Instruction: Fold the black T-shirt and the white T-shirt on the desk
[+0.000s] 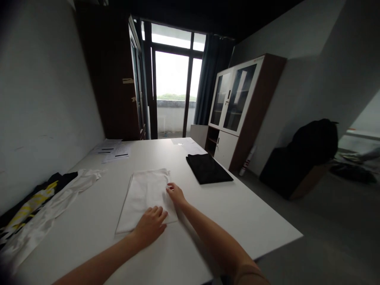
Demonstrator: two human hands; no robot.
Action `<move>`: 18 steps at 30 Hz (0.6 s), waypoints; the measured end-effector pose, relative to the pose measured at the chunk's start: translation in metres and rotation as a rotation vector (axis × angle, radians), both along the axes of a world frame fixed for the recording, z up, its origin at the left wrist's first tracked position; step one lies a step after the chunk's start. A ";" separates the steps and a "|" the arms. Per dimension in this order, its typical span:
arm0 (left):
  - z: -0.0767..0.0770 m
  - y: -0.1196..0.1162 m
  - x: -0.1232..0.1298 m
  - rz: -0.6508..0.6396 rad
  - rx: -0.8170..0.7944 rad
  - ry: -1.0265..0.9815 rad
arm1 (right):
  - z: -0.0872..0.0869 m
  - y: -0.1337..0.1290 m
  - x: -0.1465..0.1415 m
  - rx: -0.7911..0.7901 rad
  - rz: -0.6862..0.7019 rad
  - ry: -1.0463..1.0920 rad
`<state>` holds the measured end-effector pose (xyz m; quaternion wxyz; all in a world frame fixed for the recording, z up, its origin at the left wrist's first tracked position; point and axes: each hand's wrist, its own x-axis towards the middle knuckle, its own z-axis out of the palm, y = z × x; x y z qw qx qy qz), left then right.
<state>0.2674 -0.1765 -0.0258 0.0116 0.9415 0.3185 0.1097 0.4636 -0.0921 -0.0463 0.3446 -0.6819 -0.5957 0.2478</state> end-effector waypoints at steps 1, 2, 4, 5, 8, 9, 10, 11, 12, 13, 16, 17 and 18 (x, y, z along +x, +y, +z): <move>-0.001 0.001 0.010 0.006 0.022 0.016 | 0.002 0.006 0.000 -0.028 -0.007 0.048; -0.003 0.002 0.019 0.007 0.039 0.026 | 0.003 0.012 -0.001 -0.051 -0.004 0.084; -0.007 0.006 0.030 -0.003 0.051 0.028 | 0.003 0.022 0.000 -0.054 0.044 0.106; -0.009 0.008 0.033 -0.012 0.046 0.025 | 0.003 0.026 0.000 -0.042 0.076 0.093; -0.011 0.014 0.031 -0.015 -0.022 -0.028 | 0.002 0.039 0.002 -0.011 0.138 0.027; -0.011 0.015 0.029 -0.009 -0.064 -0.074 | 0.003 0.043 0.003 -0.017 0.140 0.023; -0.010 0.016 0.027 -0.006 -0.112 -0.138 | 0.004 0.047 0.004 -0.026 0.138 0.034; -0.009 0.016 0.026 -0.009 -0.166 -0.217 | 0.005 0.051 0.005 -0.033 0.137 0.055; -0.009 0.016 0.025 -0.021 -0.224 -0.303 | 0.007 0.055 0.005 -0.043 0.136 0.079; -0.009 0.015 0.025 -0.037 -0.283 -0.389 | 0.008 0.059 0.006 -0.054 0.135 0.101; -0.015 0.014 0.030 -0.062 -0.460 -0.591 | 0.011 0.068 0.007 -0.071 0.124 0.146; -0.018 0.014 0.032 -0.056 -0.524 -0.641 | 0.011 0.071 0.008 -0.070 0.122 0.154; -0.020 0.014 0.035 -0.048 -0.587 -0.689 | 0.011 0.074 0.008 -0.065 0.122 0.158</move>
